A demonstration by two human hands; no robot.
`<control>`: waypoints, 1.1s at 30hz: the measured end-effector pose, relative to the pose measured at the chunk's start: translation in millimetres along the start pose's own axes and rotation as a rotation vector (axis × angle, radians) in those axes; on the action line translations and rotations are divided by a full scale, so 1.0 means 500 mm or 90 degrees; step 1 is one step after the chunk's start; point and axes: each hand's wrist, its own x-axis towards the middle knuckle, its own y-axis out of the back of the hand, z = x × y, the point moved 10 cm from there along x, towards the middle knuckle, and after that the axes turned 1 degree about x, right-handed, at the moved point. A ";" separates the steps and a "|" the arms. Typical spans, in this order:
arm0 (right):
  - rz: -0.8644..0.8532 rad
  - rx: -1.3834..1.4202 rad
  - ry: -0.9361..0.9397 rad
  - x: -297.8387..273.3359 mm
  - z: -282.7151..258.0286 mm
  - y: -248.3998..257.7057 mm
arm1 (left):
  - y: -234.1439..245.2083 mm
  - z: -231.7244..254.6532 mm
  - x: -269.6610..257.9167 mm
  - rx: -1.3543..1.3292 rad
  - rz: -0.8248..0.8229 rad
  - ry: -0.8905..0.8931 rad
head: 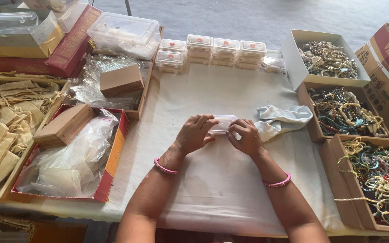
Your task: The person cleans a beaded necklace with a white cloth, places it into a small plastic bag, and then puts the bag into a beige drawstring pouch. They close the pouch and place it into a clear plastic container, which is then set aside on the table.
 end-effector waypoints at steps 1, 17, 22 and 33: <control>-0.001 0.000 0.000 0.001 0.002 0.000 | -0.017 -0.011 -0.008 -0.001 0.000 0.000; -0.048 -0.133 0.115 0.000 -0.061 -0.025 | -0.137 -0.087 -0.056 -0.029 -0.040 0.133; -0.034 -0.256 0.132 -0.012 -0.049 -0.031 | -0.121 -0.070 -0.024 -0.048 -0.036 0.151; 0.054 -0.231 -0.047 0.082 0.094 -0.055 | -0.213 0.024 -0.031 -0.200 -0.228 -0.004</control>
